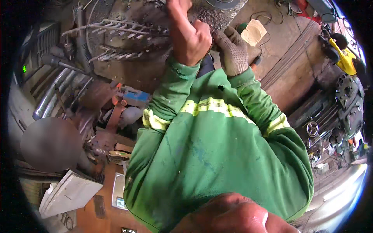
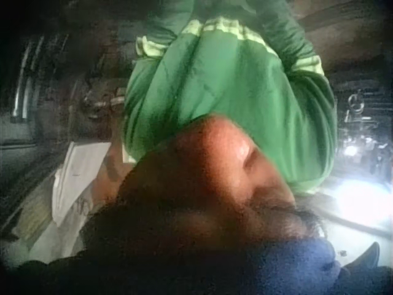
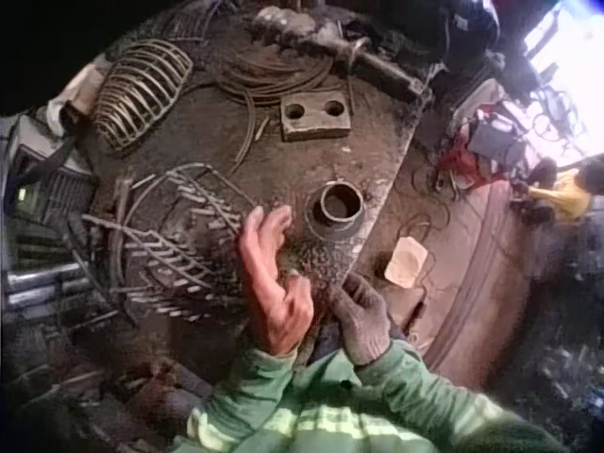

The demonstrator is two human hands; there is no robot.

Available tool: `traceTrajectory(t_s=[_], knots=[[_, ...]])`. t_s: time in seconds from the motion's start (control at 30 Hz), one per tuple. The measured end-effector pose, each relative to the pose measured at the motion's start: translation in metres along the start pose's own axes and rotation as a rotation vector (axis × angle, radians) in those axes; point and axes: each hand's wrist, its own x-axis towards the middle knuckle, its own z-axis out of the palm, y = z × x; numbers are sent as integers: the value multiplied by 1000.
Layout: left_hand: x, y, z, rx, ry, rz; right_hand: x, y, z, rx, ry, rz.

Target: The person positions a small metal collar onto a larger metal structure while another person holds the structure in place. They check the fit and alignment by hand.

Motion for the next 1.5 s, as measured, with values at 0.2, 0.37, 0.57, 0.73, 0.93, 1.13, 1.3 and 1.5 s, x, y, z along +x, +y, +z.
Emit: traceTrajectory(t_s=[0.2,0.37,0.57,0.73,0.93,1.13,1.3,1.5], knots=[[-30,22,-28,2,-49,-14,-10,-11,16,172,23,75],[-44,43,-55,3,57,-133,-8,-6,12,73,19,-25],[-16,73,-89,187,130,-16,-2,-6,5,24,-63,44],[30,76,-123,520,95,196,-5,-19,5,-107,-60,49],[58,49,-149,767,-72,149,-13,-43,12,18,-98,162],[58,40,-143,836,-157,40,-12,-44,1,-126,-71,234],[56,40,-144,800,-158,15,-13,-45,2,-23,-50,368],[56,41,-144,788,-170,-12,-12,-41,1,87,-43,404]])
